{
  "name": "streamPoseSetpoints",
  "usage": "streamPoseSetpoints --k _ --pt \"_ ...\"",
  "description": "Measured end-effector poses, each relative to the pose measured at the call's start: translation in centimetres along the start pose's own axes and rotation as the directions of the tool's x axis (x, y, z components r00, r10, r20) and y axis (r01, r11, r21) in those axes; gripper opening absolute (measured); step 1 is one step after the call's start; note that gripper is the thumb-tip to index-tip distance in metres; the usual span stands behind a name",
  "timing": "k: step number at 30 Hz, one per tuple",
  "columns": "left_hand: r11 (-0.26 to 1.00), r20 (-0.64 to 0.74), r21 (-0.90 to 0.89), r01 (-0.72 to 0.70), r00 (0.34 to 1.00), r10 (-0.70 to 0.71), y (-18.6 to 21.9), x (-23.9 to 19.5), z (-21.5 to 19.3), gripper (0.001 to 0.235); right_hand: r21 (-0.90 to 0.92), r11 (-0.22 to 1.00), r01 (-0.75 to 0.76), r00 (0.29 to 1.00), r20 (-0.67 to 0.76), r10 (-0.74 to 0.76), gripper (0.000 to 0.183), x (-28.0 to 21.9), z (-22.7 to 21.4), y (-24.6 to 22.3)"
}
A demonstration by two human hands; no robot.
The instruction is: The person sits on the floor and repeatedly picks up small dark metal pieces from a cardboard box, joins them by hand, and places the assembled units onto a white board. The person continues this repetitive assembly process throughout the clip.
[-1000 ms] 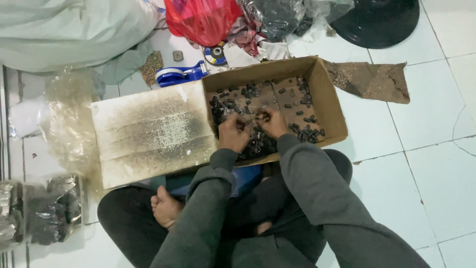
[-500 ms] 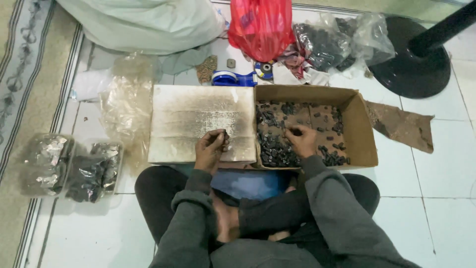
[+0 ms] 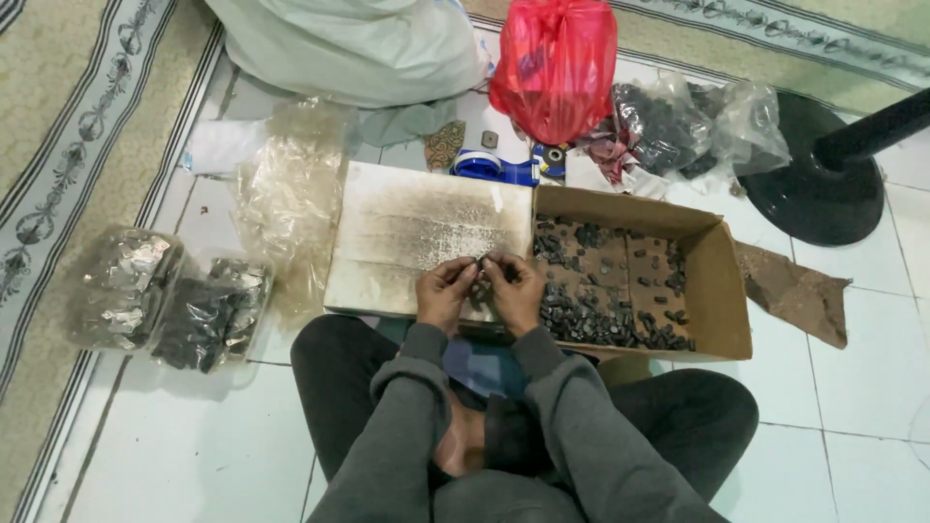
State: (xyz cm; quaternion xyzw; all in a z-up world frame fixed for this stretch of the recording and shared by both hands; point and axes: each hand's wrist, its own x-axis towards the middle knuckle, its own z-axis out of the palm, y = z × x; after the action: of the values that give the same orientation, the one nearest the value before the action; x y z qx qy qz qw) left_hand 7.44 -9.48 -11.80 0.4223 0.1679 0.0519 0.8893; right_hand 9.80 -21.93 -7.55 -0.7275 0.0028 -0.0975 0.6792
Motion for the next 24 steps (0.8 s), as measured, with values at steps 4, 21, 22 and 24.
streamPoseSetpoints --k 4,21,22,24 --pt "1.0 -0.008 0.016 0.011 1.0 -0.011 1.3 -0.7 0.8 0.024 -0.036 0.999 0.04 0.999 -0.017 -0.041 0.011 -0.5 0.4 -0.4" --pt "0.945 0.039 0.325 -0.026 0.999 0.014 1.3 -1.0 1.0 0.02 -0.344 0.936 0.08 0.933 0.355 0.05 0.013 2.2 -2.9 -1.9" --pt "0.944 0.04 0.329 -0.026 0.999 0.014 1.7 -1.0 1.2 0.02 -0.341 0.937 0.078 0.934 0.353 0.05 0.013 2.3 -3.0 -1.3" --pt "0.971 0.011 0.241 -0.004 1.0 0.001 2.3 -1.2 1.5 0.023 -0.181 0.977 -0.113 0.944 0.288 0.163 0.016 2.3 -3.1 -0.2"
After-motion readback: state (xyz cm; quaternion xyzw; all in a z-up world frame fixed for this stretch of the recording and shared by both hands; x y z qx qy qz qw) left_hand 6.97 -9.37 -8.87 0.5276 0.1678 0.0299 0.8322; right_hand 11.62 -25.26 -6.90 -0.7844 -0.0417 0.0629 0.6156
